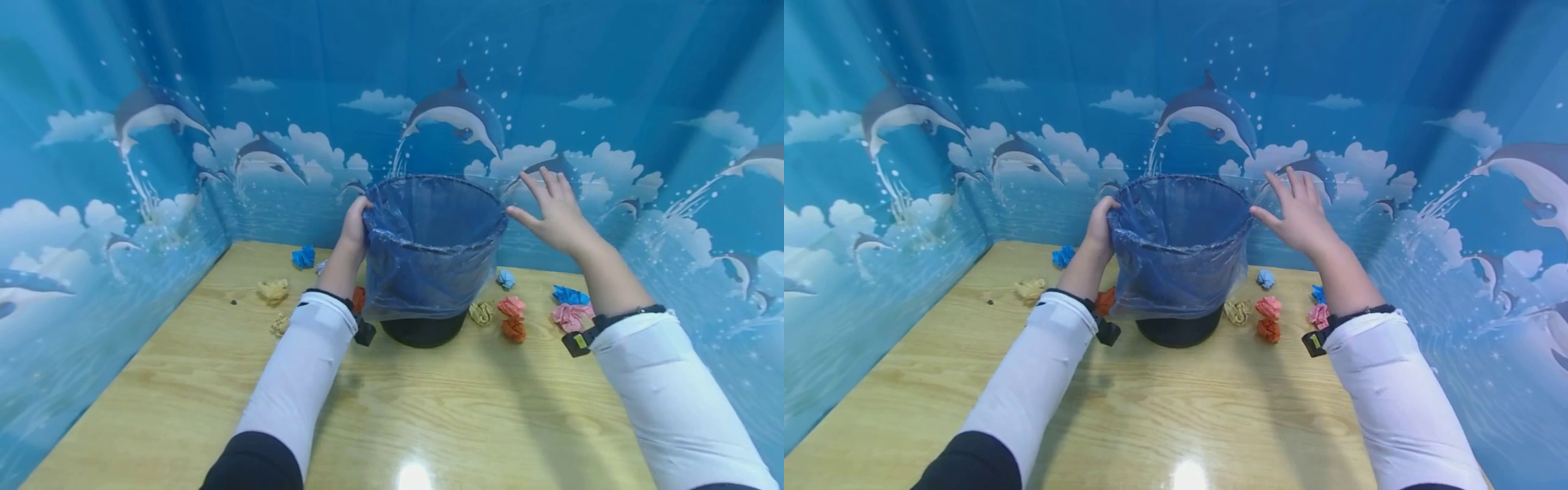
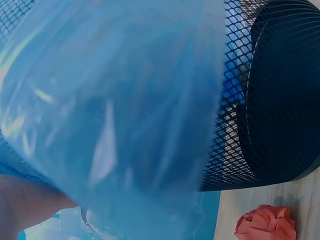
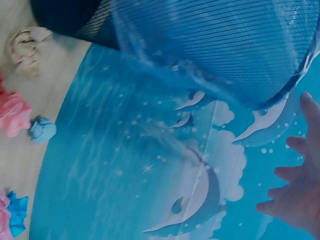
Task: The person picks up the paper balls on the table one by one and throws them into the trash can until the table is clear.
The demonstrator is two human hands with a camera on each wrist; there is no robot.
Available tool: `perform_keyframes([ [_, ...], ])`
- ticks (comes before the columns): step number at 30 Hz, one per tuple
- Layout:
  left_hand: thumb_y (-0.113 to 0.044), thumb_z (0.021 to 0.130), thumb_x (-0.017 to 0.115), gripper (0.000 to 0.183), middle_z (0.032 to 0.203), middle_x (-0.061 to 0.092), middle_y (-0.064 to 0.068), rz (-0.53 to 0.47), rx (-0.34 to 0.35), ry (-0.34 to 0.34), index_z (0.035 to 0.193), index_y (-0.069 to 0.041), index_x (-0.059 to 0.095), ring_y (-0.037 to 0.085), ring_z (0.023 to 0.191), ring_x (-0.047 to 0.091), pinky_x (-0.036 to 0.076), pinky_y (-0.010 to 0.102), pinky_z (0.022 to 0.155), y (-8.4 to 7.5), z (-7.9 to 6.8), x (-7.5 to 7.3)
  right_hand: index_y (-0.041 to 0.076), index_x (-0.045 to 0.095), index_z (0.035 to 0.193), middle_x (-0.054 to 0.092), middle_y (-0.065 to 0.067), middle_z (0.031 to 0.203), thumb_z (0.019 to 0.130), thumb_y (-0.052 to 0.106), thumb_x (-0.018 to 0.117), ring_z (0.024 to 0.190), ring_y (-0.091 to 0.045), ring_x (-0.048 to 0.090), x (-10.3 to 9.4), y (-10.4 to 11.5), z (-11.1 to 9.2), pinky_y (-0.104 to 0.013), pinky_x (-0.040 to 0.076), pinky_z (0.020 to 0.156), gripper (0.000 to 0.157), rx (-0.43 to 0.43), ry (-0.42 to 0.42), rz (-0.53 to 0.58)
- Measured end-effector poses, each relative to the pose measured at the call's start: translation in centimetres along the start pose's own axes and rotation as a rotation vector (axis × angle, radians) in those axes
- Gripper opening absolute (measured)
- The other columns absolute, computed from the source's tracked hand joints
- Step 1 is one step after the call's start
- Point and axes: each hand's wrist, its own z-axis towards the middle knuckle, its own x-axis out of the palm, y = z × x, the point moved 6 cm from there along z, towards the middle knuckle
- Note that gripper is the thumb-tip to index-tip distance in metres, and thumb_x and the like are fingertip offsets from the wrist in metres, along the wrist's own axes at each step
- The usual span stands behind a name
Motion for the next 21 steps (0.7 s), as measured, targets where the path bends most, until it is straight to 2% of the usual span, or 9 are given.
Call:
perform_keyframes([
  [6, -0.025, 0.090, 0.037, 0.020, 0.076, 0.031, -0.003, 0.014, -0.010, -0.003, 0.077, -0.018, 0.024, 0.011, 0.063, 0.031, 0.033, 0.026, 0.071, 0.0, 0.1, -0.1, 0.015, 0.002, 0.157, -0.015, -0.022, 0.159, 0.098, 0.051, 0.042, 0.144, -0.043, -0.021, 1.0, -1.4, -1.7, -0.073, -0.001, 0.107, 0.080, -0.019, 0.020, 0.017],
  [11, -0.027, 0.090, 0.037, 0.017, 0.089, 0.035, -0.002, 0.024, -0.036, -0.003, 0.084, -0.018, 0.024, 0.012, 0.072, 0.035, 0.033, 0.028, 0.076, 0.1, -0.1, -0.2, 0.019, -0.002, 0.157, -0.020, -0.017, 0.159, 0.098, 0.052, 0.041, 0.142, -0.040, -0.027, 2.4, -2.8, -2.9, -0.075, -0.001, 0.105, 0.080, 0.018, 0.060, 0.044],
  [16, -0.028, 0.089, 0.038, 0.017, 0.104, 0.034, -0.002, 0.046, -0.027, -0.015, 0.087, -0.018, 0.024, 0.013, 0.085, 0.036, 0.031, 0.031, 0.080, -0.1, -0.1, -0.2, 0.019, 0.003, 0.157, -0.015, -0.018, 0.160, 0.100, 0.049, 0.041, 0.144, -0.041, -0.022, 3.8, -4.0, -3.9, -0.076, 0.001, 0.104, 0.075, 0.011, 0.046, 0.065],
  [21, -0.028, 0.090, 0.038, 0.018, 0.108, 0.034, 0.000, 0.053, -0.033, -0.023, 0.088, -0.017, 0.024, 0.015, 0.088, 0.036, 0.031, 0.031, 0.081, 0.1, 0.0, -0.2, 0.014, 0.005, 0.157, -0.011, -0.022, 0.160, 0.100, 0.043, 0.046, 0.144, -0.044, -0.019, 5.9, -5.0, -5.1, -0.076, 0.003, 0.104, 0.076, 0.005, 0.076, 0.101],
])
